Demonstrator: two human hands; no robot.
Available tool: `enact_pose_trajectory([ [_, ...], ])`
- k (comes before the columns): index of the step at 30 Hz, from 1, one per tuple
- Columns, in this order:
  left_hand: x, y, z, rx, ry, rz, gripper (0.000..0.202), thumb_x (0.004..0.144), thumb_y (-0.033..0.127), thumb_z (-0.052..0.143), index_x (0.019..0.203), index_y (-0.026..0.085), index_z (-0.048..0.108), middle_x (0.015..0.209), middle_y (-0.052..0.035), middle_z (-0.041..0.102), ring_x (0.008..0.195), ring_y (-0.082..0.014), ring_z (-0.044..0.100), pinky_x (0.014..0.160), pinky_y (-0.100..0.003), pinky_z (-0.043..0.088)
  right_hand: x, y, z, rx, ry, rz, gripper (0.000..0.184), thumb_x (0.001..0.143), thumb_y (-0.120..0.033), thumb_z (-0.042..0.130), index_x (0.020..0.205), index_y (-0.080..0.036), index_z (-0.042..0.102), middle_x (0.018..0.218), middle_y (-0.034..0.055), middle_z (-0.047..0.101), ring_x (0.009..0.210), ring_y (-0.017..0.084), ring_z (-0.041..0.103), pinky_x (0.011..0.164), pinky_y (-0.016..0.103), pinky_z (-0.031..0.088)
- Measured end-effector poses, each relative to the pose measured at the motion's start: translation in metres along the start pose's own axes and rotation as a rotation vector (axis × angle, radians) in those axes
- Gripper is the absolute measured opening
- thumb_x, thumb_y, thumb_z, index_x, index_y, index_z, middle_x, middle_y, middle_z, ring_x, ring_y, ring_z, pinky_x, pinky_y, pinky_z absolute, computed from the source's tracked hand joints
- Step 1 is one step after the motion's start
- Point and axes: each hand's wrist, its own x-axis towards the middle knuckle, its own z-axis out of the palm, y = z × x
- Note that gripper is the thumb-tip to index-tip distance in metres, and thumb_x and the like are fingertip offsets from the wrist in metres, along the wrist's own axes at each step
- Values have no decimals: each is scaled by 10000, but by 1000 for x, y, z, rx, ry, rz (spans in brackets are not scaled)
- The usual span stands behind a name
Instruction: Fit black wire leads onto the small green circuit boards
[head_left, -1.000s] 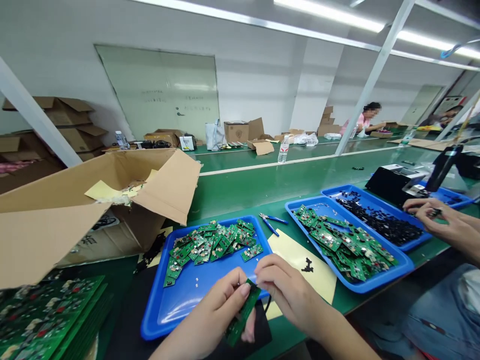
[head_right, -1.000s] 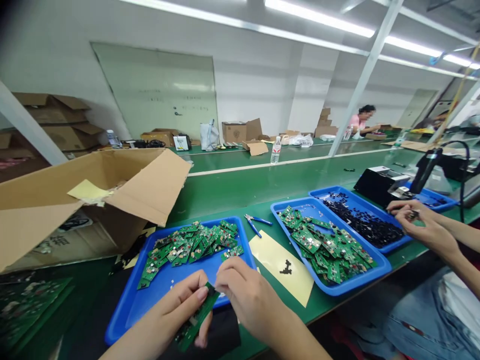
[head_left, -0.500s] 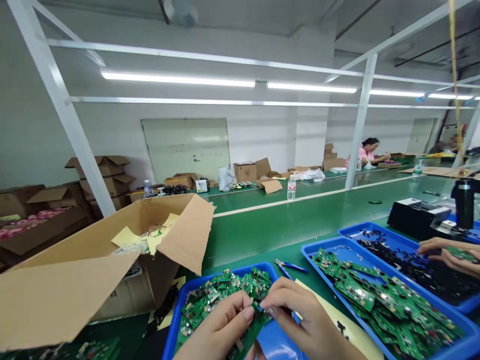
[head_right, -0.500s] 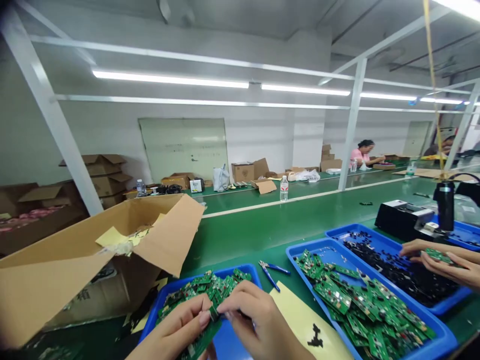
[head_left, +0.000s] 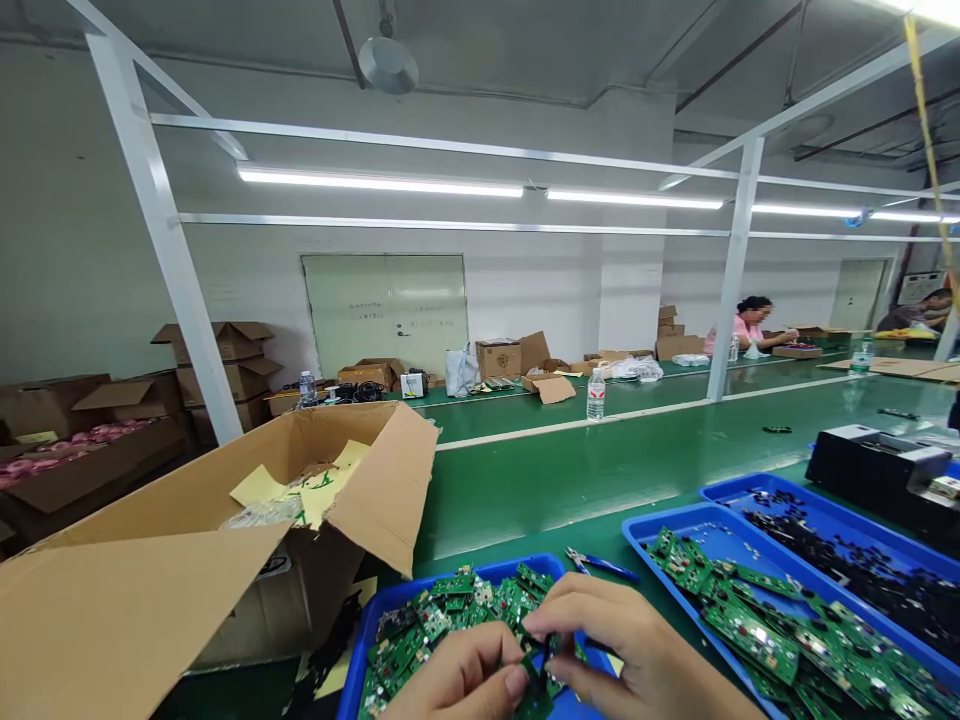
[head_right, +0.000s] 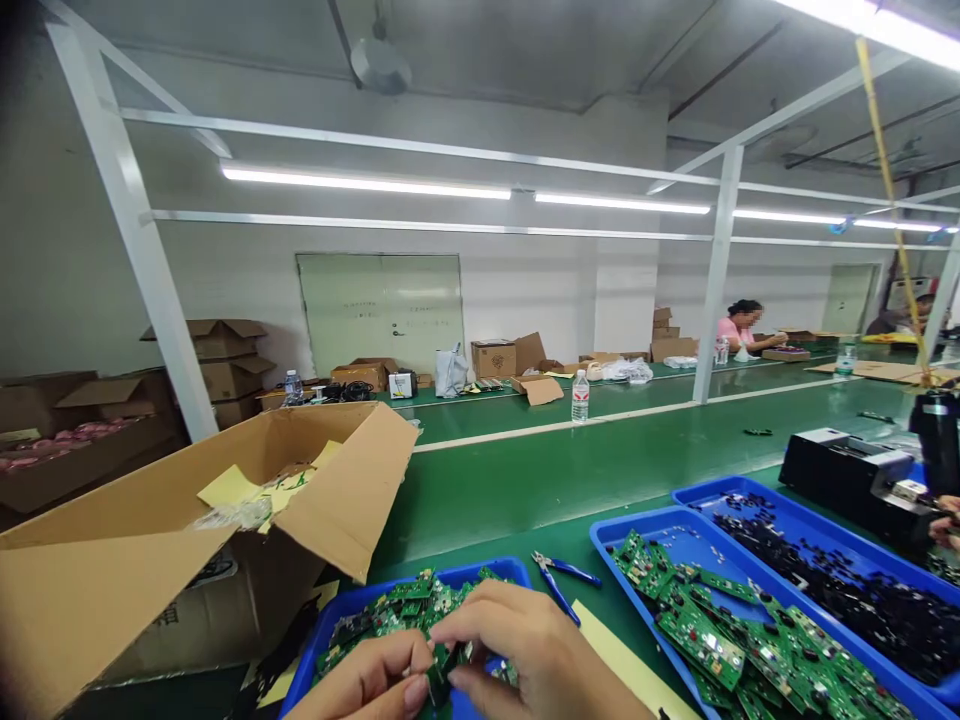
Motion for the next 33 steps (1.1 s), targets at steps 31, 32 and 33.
enact_pose_trajectory([
  [31,12,-24,-2,-656,-13,-58,350,778,459,686,679,174,508,365,66,485,260,-45,423,302,-108,252,-5,7,6,258,92,-104,343,883,-17,504,1144,-230,565,795,18,655,702,144,635,855,389,535],
  [32,11,-22,-1,-659,-1,-64,335,788,446,680,689,174,510,362,76,466,262,-38,414,301,-99,244,-5,6,6,256,89,-104,359,878,-5,503,1152,-231,557,809,22,659,728,149,641,858,387,532],
  [33,10,-20,0,-658,2,-69,323,794,433,680,697,175,511,362,80,460,264,-33,408,298,-92,233,-5,5,5,251,79,-104,380,869,13,503,1157,-230,551,824,25,663,750,152,646,864,385,530],
])
